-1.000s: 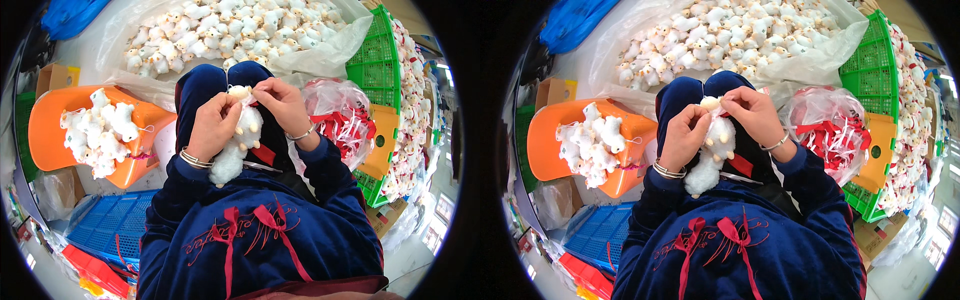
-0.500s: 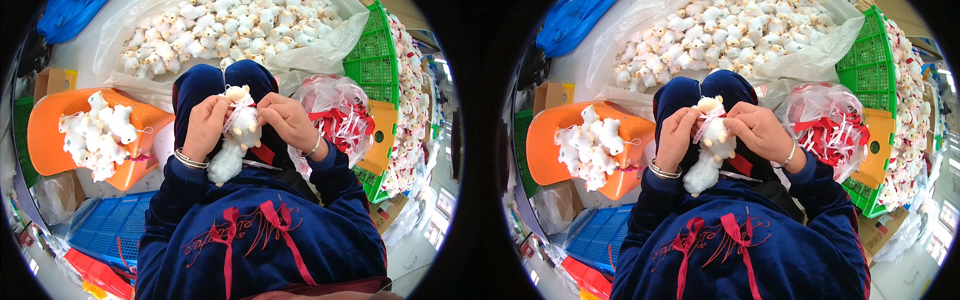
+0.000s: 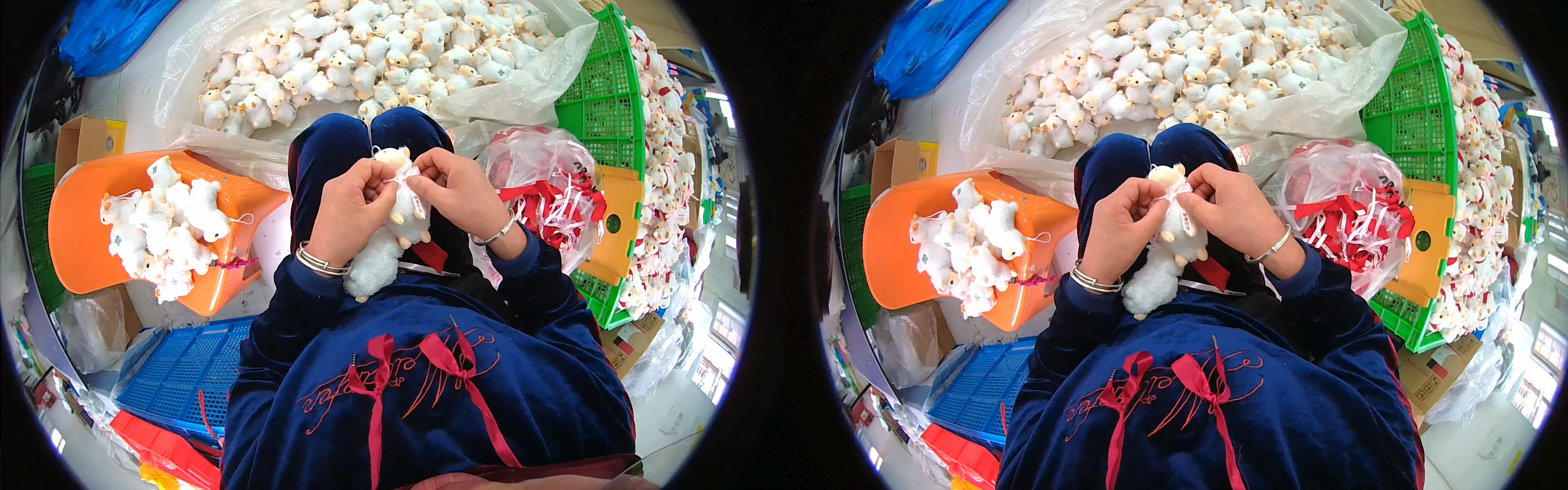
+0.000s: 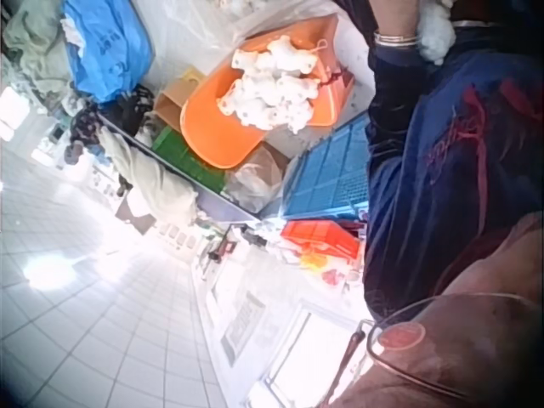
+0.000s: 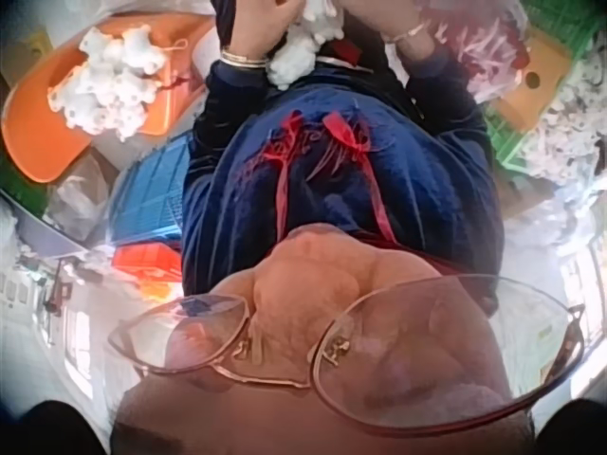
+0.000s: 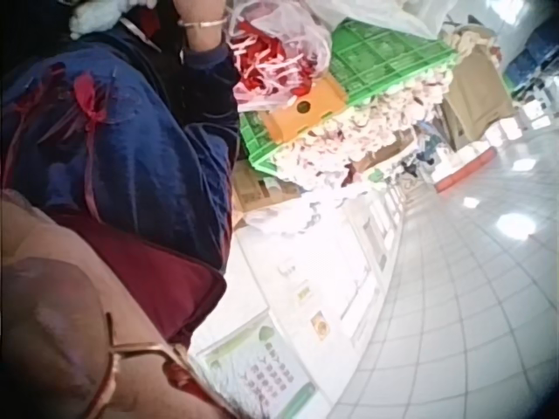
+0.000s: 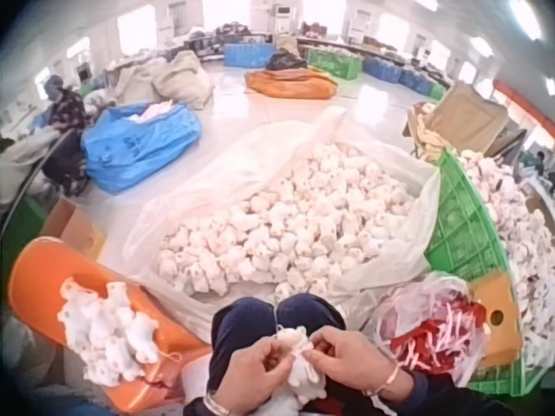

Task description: The person sits on the floor and ties white ribbons around the necks of small white plush toys. They pick each toy from a nearby pile, wrap and knot the ribbon, then place the finished toy into an orange basket. A bottle is briefly handled and set aside.

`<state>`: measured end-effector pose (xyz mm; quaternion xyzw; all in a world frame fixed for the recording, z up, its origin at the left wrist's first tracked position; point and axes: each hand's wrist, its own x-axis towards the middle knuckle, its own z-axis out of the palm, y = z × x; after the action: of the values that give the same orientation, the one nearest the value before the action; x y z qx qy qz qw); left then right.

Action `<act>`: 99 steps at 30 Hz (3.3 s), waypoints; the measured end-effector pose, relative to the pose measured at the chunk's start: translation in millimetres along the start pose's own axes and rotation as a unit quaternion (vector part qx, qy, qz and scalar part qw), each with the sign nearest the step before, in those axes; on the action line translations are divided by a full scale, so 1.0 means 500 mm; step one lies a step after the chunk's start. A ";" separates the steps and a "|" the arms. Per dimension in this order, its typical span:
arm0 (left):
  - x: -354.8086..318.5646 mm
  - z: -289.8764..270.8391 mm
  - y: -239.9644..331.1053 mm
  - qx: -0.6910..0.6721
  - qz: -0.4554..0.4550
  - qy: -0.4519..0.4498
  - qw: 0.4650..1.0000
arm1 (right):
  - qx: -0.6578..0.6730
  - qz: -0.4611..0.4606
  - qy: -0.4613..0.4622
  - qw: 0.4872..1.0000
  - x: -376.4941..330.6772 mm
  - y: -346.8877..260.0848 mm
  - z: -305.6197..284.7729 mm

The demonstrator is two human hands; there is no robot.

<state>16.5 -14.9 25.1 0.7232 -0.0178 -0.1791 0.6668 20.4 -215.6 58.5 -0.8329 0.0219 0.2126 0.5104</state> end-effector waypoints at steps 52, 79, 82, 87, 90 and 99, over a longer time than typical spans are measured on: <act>0.032 -0.033 0.043 0.063 0.120 0.093 0.986 | 0.113 0.041 -0.019 0.993 0.038 -0.059 -0.007; 0.008 0.052 -0.048 -0.240 0.018 0.188 0.952 | 0.220 0.155 -0.082 0.960 0.068 -0.050 0.004; 0.001 0.025 -0.048 -0.220 -0.009 0.141 0.965 | 0.185 0.144 -0.106 0.966 0.076 -0.013 0.009; 0.010 -0.013 -0.050 -0.186 -0.061 0.078 0.978 | 0.129 0.058 -0.023 0.990 0.071 -0.011 0.020; 0.017 -0.024 -0.036 -0.165 -0.072 0.061 0.982 | 0.177 0.008 0.045 0.983 0.051 -0.004 0.043; 0.026 -0.020 -0.023 -0.092 -0.060 0.052 0.993 | -0.025 -0.195 0.131 0.972 0.011 0.022 0.072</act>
<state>29.2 -7.6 11.5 0.6672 0.0771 -0.1819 0.7183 10.6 -189.3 33.1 -0.8543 -0.0798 -0.0022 0.5137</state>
